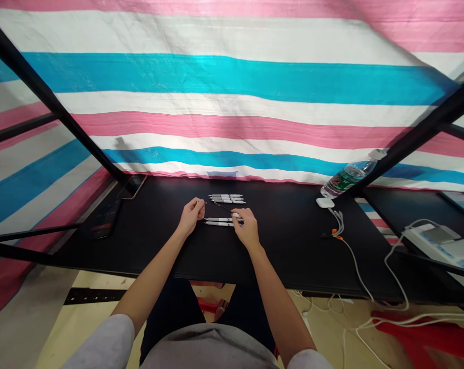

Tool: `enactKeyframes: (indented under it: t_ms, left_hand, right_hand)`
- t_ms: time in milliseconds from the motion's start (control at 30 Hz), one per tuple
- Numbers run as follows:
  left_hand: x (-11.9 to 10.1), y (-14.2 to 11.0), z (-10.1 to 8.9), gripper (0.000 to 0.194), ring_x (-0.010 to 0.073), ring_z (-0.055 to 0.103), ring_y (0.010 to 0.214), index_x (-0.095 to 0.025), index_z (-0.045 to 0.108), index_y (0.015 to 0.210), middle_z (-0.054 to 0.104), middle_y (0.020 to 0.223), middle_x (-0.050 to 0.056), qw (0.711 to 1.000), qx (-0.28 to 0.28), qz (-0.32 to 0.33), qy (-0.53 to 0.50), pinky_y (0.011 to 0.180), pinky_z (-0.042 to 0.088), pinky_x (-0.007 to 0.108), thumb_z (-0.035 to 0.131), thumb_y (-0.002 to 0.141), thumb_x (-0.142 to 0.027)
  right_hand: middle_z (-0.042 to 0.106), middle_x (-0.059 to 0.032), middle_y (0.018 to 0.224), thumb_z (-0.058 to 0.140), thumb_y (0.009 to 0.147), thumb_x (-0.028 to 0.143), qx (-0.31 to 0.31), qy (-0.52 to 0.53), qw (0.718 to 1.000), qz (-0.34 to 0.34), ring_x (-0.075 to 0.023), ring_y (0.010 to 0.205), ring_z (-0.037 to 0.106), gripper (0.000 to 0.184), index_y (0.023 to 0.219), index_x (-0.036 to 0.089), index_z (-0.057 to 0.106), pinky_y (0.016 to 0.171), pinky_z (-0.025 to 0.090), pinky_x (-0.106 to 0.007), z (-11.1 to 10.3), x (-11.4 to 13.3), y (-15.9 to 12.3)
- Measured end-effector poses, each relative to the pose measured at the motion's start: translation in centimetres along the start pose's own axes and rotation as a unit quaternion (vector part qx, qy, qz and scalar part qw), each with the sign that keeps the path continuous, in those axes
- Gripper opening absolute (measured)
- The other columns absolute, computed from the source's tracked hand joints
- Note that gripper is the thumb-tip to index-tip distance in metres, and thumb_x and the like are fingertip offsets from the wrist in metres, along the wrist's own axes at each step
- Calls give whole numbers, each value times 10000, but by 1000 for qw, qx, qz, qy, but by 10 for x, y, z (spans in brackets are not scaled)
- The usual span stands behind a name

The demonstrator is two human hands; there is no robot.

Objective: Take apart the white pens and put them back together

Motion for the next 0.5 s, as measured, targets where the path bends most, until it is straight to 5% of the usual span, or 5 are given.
enactKeyframes:
  t_ms: [500]
  left_hand:
    - [6, -2, 5, 361, 34, 263, 455, -140, 624, 831, 299, 547, -78, 998, 42, -11, 55, 430, 191, 190, 735, 720, -464]
  right_hand:
    - [687, -42, 806, 524, 897, 217, 13, 0, 1000, -28, -210, 788, 584, 152, 881, 221, 676, 725, 503, -346, 1, 7, 1]
Point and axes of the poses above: each hand's wrist, its own y-axis towards the middle knuckle, its own z-axis out of the palm, x = y × z, the point moved 8 cm from there along y, towards the middle knuckle
